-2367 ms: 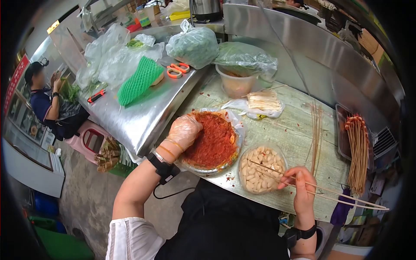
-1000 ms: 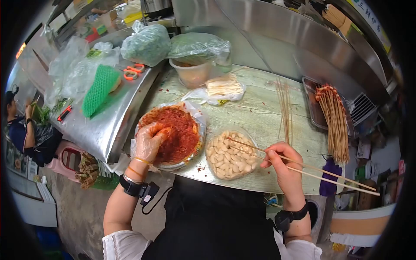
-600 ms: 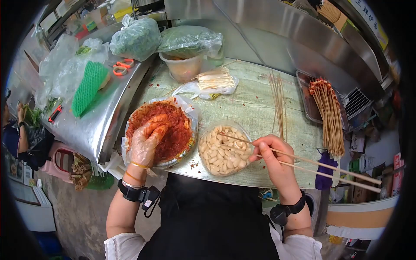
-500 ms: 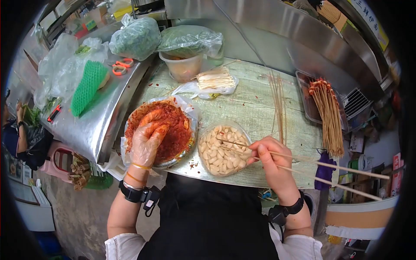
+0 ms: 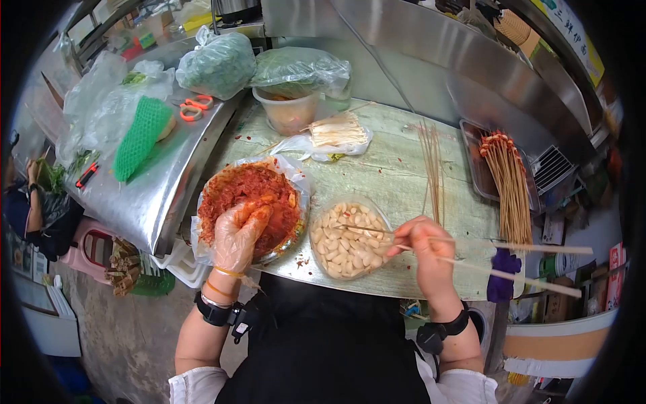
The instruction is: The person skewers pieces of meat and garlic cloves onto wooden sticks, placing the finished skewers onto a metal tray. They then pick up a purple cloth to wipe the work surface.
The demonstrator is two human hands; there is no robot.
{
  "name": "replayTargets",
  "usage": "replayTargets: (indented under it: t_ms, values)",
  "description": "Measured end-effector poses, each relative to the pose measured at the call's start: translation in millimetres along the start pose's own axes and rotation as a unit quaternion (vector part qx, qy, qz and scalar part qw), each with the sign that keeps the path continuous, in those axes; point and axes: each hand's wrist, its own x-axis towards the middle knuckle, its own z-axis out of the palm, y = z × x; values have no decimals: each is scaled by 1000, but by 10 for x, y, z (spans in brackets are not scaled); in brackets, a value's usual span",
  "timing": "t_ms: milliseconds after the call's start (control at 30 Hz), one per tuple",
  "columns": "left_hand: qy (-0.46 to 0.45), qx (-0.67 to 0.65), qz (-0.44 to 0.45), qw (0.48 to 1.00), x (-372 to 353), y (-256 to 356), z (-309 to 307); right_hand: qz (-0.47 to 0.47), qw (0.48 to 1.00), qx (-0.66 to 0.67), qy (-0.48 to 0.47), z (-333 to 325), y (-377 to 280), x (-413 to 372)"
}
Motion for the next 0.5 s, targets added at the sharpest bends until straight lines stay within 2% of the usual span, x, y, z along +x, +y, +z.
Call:
replayTargets:
  t_ms: [67, 100, 167, 300, 367, 400, 500]
  values:
    - [-82, -124, -58, 987, -26, 85, 17, 89, 985, 137, 59, -55, 47, 40]
    - [-78, -122, -54, 988, -38, 119, 38, 85, 985, 139, 54, -68, 81, 77]
    - [-145, -229, -135, 953, -68, 181, 82, 129, 950, 281, 43, -34, 135, 155]
    - [-177, -284, -121, 934, -71, 210, 122, 142, 931, 337, 1, 132, 187, 258]
    - [-213, -304, -144, 917, -101, 311, 119, 159, 922, 354, -10, 226, 173, 294]
    - [-202, -313, -161, 914, -126, 395, 139, 158, 921, 356, -12, 239, 186, 305]
    - [-214, -271, -165, 924, -137, 337, 62, 158, 921, 355, -21, 263, 243, 335]
